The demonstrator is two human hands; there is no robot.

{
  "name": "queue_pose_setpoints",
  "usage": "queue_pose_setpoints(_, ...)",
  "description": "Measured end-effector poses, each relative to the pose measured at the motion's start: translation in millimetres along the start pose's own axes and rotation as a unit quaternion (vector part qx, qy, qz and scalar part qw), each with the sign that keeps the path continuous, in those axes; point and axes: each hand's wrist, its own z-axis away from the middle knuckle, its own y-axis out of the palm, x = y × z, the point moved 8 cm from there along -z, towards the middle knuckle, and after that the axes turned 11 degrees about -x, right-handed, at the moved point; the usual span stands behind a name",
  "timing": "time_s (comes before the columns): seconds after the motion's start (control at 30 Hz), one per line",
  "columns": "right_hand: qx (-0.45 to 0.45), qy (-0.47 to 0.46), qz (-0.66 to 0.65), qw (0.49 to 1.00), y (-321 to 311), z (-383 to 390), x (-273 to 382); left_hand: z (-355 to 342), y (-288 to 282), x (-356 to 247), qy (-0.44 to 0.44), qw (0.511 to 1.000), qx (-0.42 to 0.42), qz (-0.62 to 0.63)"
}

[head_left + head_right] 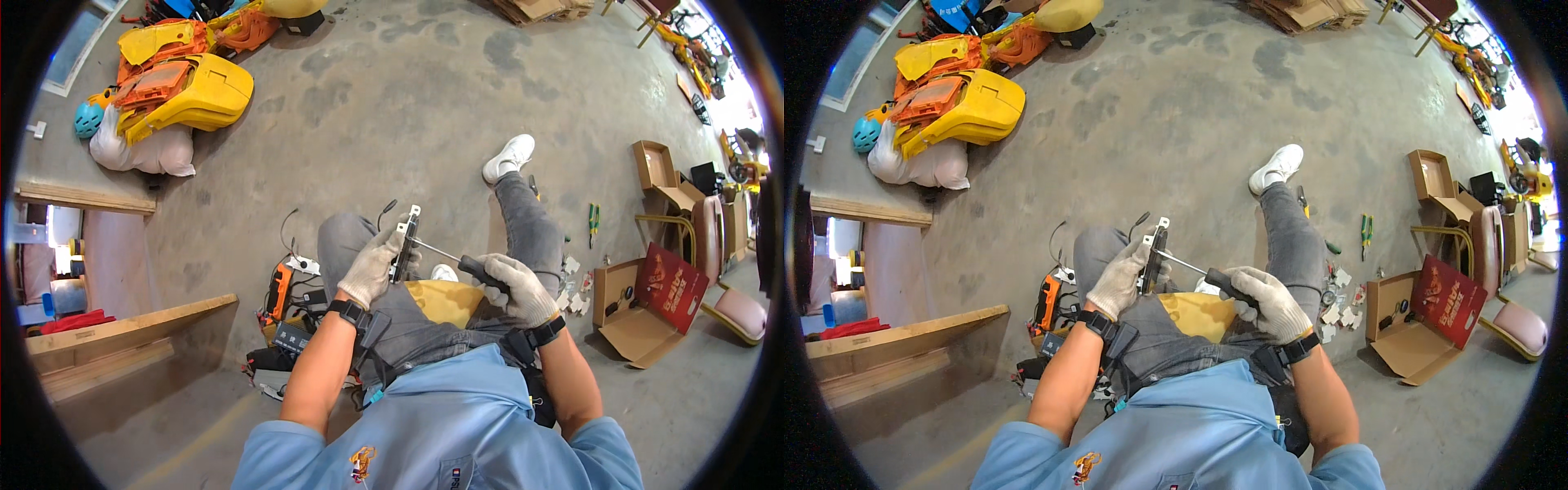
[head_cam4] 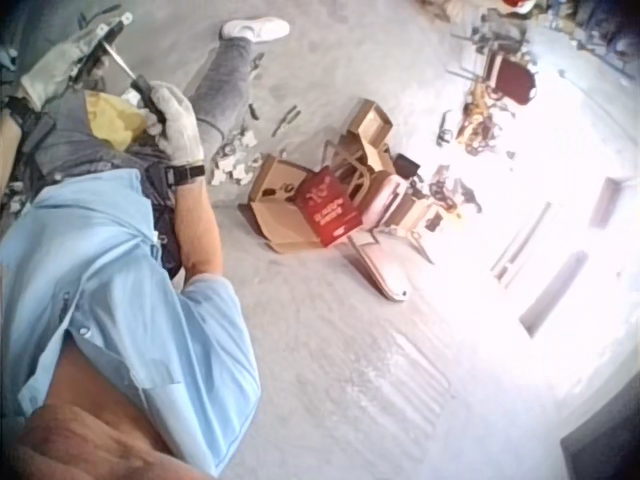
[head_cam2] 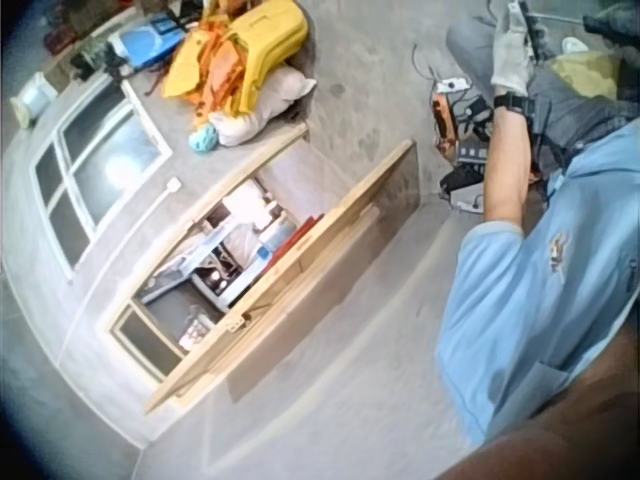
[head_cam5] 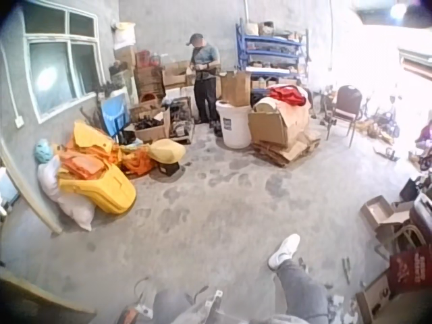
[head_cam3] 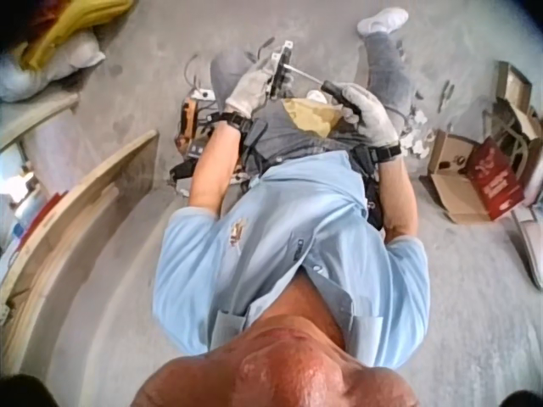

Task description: The recorder is using a screwdriver to disassemble and repair a motorcycle instrument cluster/dashboard while seated in a workshop.

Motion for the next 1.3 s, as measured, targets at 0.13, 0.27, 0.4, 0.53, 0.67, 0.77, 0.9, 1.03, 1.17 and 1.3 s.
queue_pose_setpoints(0.13,0.011,-0.009,0.07,0.997,-2.1,-6.1,1.1,0.1,3.8,-3.8,-0.001,0.999,0.03,0.035)
queue_pose_setpoints(0.27,-0.012,-0.063,0.169,0.983,1.1,-3.0,16.4,-1.7,1.3,-1.1,-0.009,0.999,0.031,0.027)
queue_pose_setpoints(0.4,-0.056,-0.139,0.312,0.938,6.8,8.7,37.9,0.8,4.7,-1.5,-0.014,0.999,0.039,0.031)
queue_pose_setpoints(0.53,-0.043,-0.103,0.083,0.99,-3.6,-1.9,26.5,2.0,2.0,-7.5,0.02,1.0,0.006,0.018)
queue_pose_setpoints(0.67,-0.039,-0.128,0.178,0.975,-4.8,5.9,27.8,-0.5,-2.5,-0.7,0.025,1.0,0.014,0.011)
queue_pose_setpoints(0.77,-0.033,-0.011,0.166,0.986,-7.6,5.6,15.3,1.5,-0.6,-2.4,0.007,1.0,0.002,0.007)
queue_pose_setpoints(0.9,-0.038,-0.097,0.196,0.975,-2.1,1.1,22.7,2.7,1.9,-3.5,0.015,1.0,0.0,0.011)
queue_pose_setpoints(1.03,-0.108,-0.165,0.153,0.968,-10.2,-2.5,30.1,-0.9,-4.5,2.3,0.006,1.0,-0.001,-0.026)
queue_pose_setpoints(1.17,-0.082,-0.174,0.196,0.962,-13.2,-3.2,31.1,0.1,-1.0,-0.1,0.014,1.0,-0.001,-0.007)
queue_pose_setpoints(1.3,-0.058,-0.108,0.14,0.983,-6.9,1.8,35.2,-1.8,-5.7,-1.3,0.012,1.0,-0.008,-0.023)
